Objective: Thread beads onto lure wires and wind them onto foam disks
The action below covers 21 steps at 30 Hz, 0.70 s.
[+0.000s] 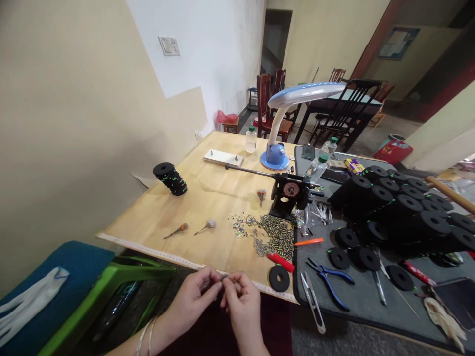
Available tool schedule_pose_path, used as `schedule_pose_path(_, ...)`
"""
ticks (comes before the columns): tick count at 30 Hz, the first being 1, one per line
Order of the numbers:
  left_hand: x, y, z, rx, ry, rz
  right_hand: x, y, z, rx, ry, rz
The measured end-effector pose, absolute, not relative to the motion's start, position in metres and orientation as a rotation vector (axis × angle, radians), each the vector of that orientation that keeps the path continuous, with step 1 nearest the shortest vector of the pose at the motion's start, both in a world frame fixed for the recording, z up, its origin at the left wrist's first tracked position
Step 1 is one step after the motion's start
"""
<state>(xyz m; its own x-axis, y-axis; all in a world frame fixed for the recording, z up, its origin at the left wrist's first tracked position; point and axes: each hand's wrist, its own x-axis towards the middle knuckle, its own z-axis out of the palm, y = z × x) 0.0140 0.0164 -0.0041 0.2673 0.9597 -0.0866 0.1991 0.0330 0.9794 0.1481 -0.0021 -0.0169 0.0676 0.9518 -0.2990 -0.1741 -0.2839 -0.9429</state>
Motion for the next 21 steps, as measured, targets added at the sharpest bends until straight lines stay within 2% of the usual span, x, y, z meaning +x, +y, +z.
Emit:
schedule_pose_path(7,0.018,0.015,-0.004,1.425,1.169,0.861,0.149,-0.003,-0.022,-1.347,-0.9,1.388)
schedule_pose_path(14,0.023,0.018,-0.008,0.911,1.087,0.871,0.152,-0.001,-0.027,-1.314,-0.777,1.489)
schedule_pose_path(21,0.023,0.022,-0.004,0.816,1.034,0.782,0.153,-0.002,-0.029,-1.309,-0.768,1.518)
